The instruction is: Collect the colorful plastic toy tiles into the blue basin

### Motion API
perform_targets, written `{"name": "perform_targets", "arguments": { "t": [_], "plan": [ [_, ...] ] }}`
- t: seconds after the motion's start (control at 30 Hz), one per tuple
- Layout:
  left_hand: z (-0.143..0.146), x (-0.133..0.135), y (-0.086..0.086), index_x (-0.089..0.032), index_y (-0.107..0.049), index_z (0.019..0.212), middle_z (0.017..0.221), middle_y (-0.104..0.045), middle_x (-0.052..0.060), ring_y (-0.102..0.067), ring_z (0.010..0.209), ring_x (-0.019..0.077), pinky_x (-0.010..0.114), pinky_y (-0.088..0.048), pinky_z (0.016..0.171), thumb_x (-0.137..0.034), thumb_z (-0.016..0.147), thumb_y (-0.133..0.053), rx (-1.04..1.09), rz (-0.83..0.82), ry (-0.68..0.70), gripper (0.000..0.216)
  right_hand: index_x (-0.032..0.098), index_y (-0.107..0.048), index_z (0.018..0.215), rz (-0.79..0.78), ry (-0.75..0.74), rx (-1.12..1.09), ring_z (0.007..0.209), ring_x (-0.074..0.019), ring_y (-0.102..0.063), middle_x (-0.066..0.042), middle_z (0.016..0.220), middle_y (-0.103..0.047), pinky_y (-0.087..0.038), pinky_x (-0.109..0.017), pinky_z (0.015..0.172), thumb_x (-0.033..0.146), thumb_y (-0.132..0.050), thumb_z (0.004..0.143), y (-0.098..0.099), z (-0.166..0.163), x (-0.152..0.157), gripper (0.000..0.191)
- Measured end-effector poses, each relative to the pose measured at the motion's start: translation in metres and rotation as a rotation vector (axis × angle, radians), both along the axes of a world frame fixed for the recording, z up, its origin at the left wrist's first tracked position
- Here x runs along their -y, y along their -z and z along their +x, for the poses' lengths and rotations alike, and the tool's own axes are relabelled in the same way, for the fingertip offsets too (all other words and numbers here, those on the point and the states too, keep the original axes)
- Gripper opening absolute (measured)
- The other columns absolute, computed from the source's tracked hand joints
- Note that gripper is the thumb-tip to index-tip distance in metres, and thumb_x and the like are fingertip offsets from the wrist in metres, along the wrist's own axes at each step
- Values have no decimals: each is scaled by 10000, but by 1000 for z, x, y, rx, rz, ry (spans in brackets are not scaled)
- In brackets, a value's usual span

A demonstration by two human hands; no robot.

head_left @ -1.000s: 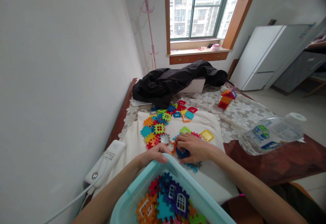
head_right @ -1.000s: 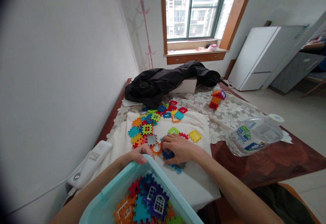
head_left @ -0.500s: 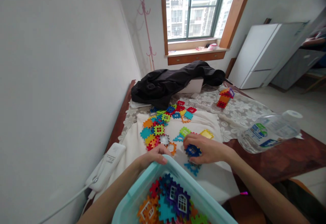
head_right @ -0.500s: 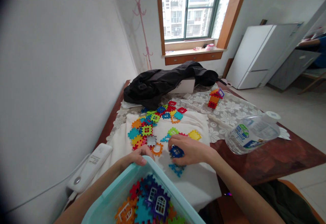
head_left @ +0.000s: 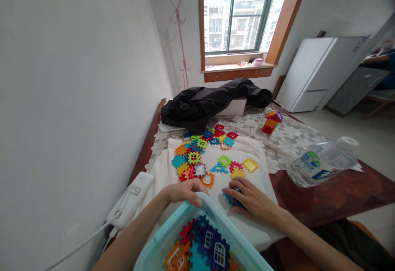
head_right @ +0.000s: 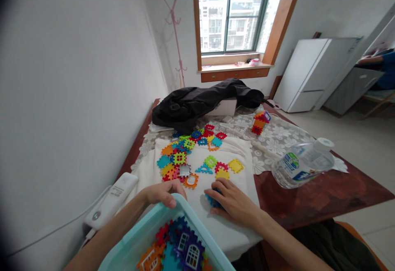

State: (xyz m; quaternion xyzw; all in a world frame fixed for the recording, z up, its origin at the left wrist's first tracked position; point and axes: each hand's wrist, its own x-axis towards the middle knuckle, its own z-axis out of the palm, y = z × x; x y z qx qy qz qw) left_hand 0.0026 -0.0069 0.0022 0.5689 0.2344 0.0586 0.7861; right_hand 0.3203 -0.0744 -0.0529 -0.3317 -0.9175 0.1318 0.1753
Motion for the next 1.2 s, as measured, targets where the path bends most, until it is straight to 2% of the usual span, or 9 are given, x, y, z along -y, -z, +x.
{"name": "perform_targets", "arguments": {
  "t": [0.13, 0.3, 0.4, 0.6, 0.67, 0.77, 0.97, 1.1, 1.2],
  "plan": [
    [2, 2, 2, -123, -840, 798, 664, -705, 23, -533, 552, 126, 201, -389, 462, -539, 587, -963, 5, 2, -18, 482, 270, -546, 1553, -5, -71, 53, 1260, -355, -581, -151, 1408, -644, -497, -540, 1084, 570, -708, 1023, -6, -5, 1, 630],
    [-2, 0, 3, -120, -831, 791, 664, -700, 27, -531, 555, 125, 205, -416, 493, -574, 597, -966, -7, 4, 46, 512, 198, -670, 1111, -11, -110, 30, 1035, -275, -595, -120, 1166, -701, -505, -440, 963, 275, -620, 1030, -3, -18, -1, 122],
    [-4, -2, 3, -115, -835, 809, 685, -715, 35, -554, 566, 135, 217, -459, 527, -580, 598, -972, -13, -10, 107, 529, 199, -631, 989, 3, -103, -1, 919, -254, -566, -102, 1004, -686, -493, -393, 850, 184, -611, 932, -4, -31, -9, 62],
    [-4, -1, 2, -114, -837, 814, 674, -709, 27, -548, 555, 133, 214, -433, 498, -598, 599, -972, -3, -14, 106, 547, 196, -619, 990, 33, -19, 8, 933, -254, -577, -95, 988, -685, -482, -377, 824, 187, -617, 907, -21, -69, -46, 84],
    [-3, -1, 1, -128, -825, 785, 662, -698, 16, -543, 551, 135, 217, -413, 480, -608, 594, -973, 0, -6, 97, 538, 194, -629, 996, 31, 5, 45, 951, -257, -586, -93, 1006, -684, -488, -376, 827, 242, -646, 939, -21, -80, -56, 77],
    [-2, -1, 0, -140, -804, 741, 644, -688, 8, -536, 542, 131, 222, -420, 499, -643, 581, -972, -10, 13, 106, 554, 188, -644, 1093, 33, 49, 52, 1028, -276, -602, -111, 1123, -680, -512, -395, 860, 377, -703, 973, -14, -88, -64, 232],
    [-1, 0, 0, -140, -839, 802, 686, -728, 22, -567, 571, 156, 247, -452, 532, -638, 569, -971, -26, 9, 77, 566, 192, -622, 1161, 35, 64, 21, 1130, -294, -603, -139, 1298, -657, -532, -433, 939, 309, -661, 1024, -4, -92, -60, 183],
    [0, 1, -3, -131, -829, 773, 670, -710, 16, -555, 565, 140, 231, -430, 520, -629, 579, -971, -19, -11, 76, 553, 180, -643, 1141, -13, 33, 19, 1047, -284, -621, -122, 1151, -690, -536, -416, 903, 320, -712, 978, -18, -87, -62, 226],
    [0, 1, -4, -137, -829, 768, 667, -708, 15, -554, 561, 138, 226, -432, 512, -622, 586, -969, -14, -1, 76, 537, 189, -657, 1264, -48, -28, -18, 1070, -285, -640, -115, 1171, -685, -534, -414, 936, 346, -757, 922, -34, -67, -58, 390]
  ]
}}
